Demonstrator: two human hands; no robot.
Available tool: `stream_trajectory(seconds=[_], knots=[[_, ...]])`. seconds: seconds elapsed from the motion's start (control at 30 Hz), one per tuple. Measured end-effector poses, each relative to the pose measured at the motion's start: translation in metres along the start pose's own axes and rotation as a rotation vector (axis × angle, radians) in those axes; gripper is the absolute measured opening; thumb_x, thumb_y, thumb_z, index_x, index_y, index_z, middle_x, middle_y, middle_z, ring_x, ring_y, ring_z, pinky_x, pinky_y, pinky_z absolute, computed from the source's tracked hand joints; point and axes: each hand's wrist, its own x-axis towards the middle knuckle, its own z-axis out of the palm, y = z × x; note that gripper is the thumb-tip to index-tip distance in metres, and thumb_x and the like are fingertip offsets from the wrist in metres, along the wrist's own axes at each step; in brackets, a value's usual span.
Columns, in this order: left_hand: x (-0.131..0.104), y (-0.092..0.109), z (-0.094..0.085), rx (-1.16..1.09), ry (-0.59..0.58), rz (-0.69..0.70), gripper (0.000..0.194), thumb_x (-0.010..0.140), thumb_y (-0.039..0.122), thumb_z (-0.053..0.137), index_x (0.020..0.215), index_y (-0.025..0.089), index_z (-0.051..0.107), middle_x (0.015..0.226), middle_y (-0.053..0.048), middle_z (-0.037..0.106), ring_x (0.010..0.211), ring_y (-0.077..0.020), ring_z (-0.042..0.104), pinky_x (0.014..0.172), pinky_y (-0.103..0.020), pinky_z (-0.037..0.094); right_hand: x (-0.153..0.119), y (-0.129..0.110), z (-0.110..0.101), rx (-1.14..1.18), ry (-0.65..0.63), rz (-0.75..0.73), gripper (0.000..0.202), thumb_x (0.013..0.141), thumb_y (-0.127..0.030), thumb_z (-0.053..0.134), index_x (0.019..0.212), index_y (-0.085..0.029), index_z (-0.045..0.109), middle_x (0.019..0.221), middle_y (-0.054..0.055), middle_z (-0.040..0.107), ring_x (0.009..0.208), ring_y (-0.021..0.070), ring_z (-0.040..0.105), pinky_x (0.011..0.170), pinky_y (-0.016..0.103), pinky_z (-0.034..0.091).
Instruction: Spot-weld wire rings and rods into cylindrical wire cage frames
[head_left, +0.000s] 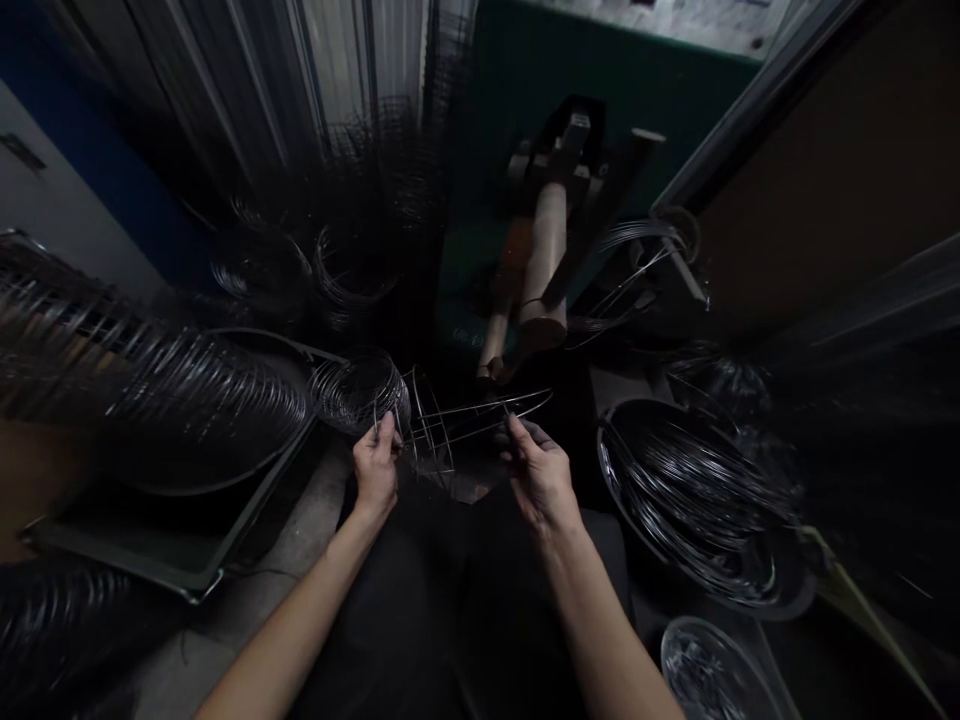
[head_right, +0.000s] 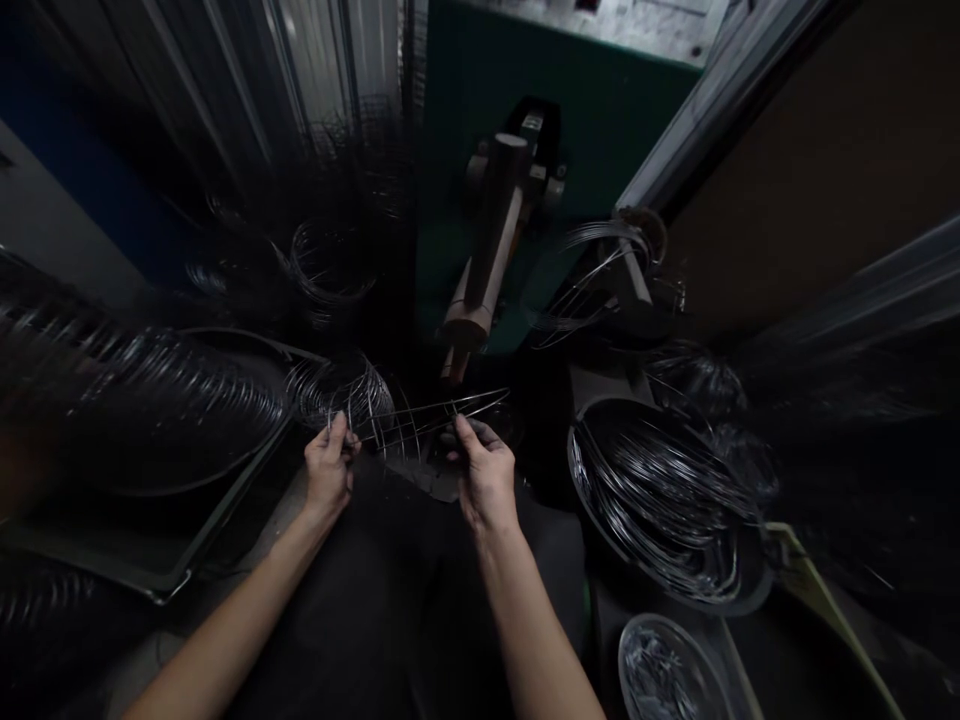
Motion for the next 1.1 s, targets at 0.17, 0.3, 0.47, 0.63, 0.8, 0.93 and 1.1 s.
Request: stream_trajectory(seconds=[0.17,0.3,0.47,0.63,0.8,0.93,1.1], knots=[[0.002,0.001,0.002,0.057,0.004,0.033,0.047,0.075,0.054,0.062,0.055,0.015,0.046,0.051,0.004,0.042,0.046,-0.0051,0.036,0.047,-0.018,0.029,-0.001,-0.004,0.008,0.022,0.017,0.044,0.041,0.038,-0.025,0.089,0.068,-0.012,0.064,0.061,-0.001,0.064,0.052,0.0060,0.057,0.040,0.012,0.037],[0.004,0.004,0.006,0.065,0.006,0.042,0.047,0.076,0.055,0.062,0.055,0.015,0.045,0.052,0.004,0.041,0.047,-0.0054,0.036,0.046,-0.018,0.028,0.000,-0.003,0.012,0.020,0.023,0.048,0.037,0.041,-0.023,0.087,0.066,-0.012,0.064,0.061,-0.002,0.063,0.052,0.0059,0.056,0.039,0.013,0.035],[0.002,0.009,0.012,0.110,-0.008,0.041,0.048,0.077,0.055,0.060,0.055,0.015,0.045,0.050,0.005,0.038,0.045,-0.0050,0.031,0.044,-0.019,0.025,0.003,-0.002,0.013,0.022,0.027,0.036,0.034,0.043,-0.023,0.086,0.066,-0.013,0.063,0.060,-0.003,0.061,0.050,0.0054,0.054,0.039,0.013,0.035],[0.004,0.013,0.015,0.108,-0.026,0.048,0.049,0.076,0.058,0.060,0.056,0.016,0.044,0.050,0.005,0.037,0.044,-0.0053,0.030,0.042,-0.020,0.023,0.006,-0.003,0.013,0.020,0.019,0.027,0.030,0.046,-0.022,0.084,0.065,-0.014,0.062,0.057,-0.004,0.059,0.049,0.0050,0.052,0.039,0.014,0.034],[0.006,0.017,0.016,0.137,-0.038,0.035,0.050,0.075,0.060,0.059,0.055,0.016,0.045,0.050,0.004,0.037,0.044,-0.0058,0.031,0.042,-0.020,0.023,0.007,-0.004,0.015,0.035,0.046,0.030,0.031,0.046,-0.023,0.084,0.066,-0.012,0.062,0.058,-0.002,0.061,0.050,0.0057,0.054,0.039,0.014,0.034],[0.005,0.020,0.015,0.146,-0.046,0.017,0.049,0.077,0.059,0.058,0.056,0.016,0.044,0.050,0.005,0.037,0.044,-0.0057,0.030,0.042,-0.020,0.023,0.005,-0.005,0.017,0.050,0.038,0.030,0.031,0.045,-0.021,0.083,0.066,-0.013,0.062,0.058,-0.003,0.060,0.049,0.0056,0.054,0.039,0.014,0.034],[0.008,0.024,0.017,0.096,-0.043,0.002,0.050,0.074,0.059,0.061,0.056,0.016,0.045,0.051,0.004,0.039,0.044,-0.0052,0.031,0.042,-0.019,0.024,0.006,-0.006,0.021,0.054,0.025,0.039,0.028,0.048,-0.021,0.082,0.064,-0.013,0.059,0.056,-0.003,0.059,0.051,0.0064,0.055,0.040,0.015,0.033]])
